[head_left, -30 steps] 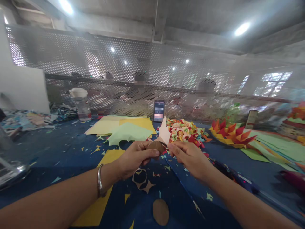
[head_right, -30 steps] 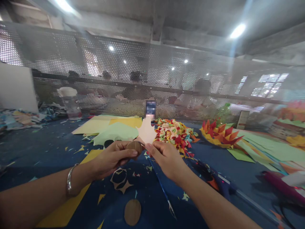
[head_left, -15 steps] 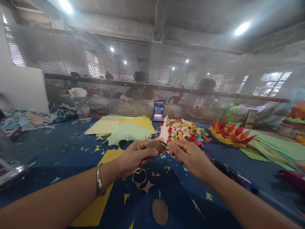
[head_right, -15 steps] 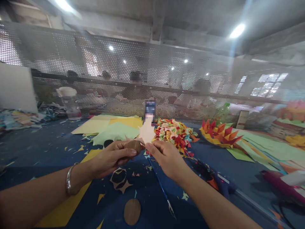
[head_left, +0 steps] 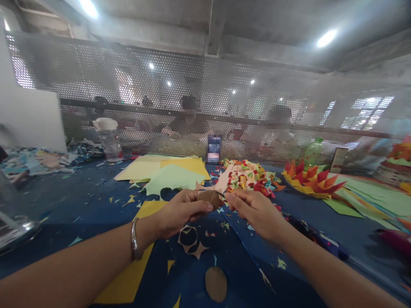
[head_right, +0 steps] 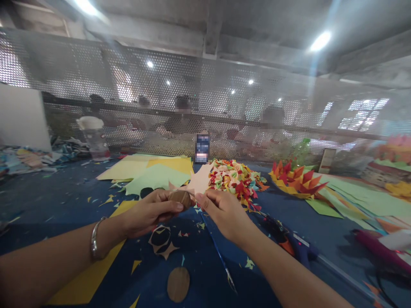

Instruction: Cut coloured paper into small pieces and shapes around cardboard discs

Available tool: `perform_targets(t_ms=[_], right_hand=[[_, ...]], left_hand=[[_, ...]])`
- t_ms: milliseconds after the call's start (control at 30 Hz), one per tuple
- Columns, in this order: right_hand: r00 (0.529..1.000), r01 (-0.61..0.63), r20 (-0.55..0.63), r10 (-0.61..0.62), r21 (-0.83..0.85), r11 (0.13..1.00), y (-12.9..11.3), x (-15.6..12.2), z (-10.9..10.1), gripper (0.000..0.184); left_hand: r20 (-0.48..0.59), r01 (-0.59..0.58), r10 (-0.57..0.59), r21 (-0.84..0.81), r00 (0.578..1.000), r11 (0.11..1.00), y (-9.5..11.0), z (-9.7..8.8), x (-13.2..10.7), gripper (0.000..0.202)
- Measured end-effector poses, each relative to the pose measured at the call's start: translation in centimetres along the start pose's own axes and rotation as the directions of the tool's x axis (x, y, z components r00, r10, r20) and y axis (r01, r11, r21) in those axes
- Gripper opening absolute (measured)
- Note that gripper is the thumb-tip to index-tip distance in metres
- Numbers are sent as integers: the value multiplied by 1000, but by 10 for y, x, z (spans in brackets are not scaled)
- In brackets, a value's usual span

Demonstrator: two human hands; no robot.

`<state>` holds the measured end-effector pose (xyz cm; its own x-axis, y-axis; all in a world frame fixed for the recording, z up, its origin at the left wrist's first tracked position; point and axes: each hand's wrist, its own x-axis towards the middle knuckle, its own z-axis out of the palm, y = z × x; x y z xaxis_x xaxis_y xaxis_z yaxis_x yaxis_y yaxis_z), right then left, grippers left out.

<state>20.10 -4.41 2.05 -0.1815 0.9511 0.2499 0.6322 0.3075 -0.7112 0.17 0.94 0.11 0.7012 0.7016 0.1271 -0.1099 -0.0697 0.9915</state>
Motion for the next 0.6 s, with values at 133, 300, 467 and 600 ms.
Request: perform_targets(t_ms=[133, 300, 467, 600], right_hand=[[1000, 1, 6, -1, -2, 1000, -1, -1, -1, 44], [1000, -8, 14, 8, 12, 1000, 1, 0, -1, 43], [1000, -9, 14, 8, 54, 999, 0, 0, 1, 43], [1000, -19, 0, 19, 124, 992, 2, 0, 2, 43]], left_hand=[[16, 1, -1, 0, 1000, 1000, -2, -2, 0, 12], [31, -12, 12, -7, 999, 1000, -5, -5, 1, 10], [42, 15, -16, 24, 999, 1000, -3, -4, 0, 9], [74, 33, -35, 31, 997, 999, -2, -3, 1, 11]])
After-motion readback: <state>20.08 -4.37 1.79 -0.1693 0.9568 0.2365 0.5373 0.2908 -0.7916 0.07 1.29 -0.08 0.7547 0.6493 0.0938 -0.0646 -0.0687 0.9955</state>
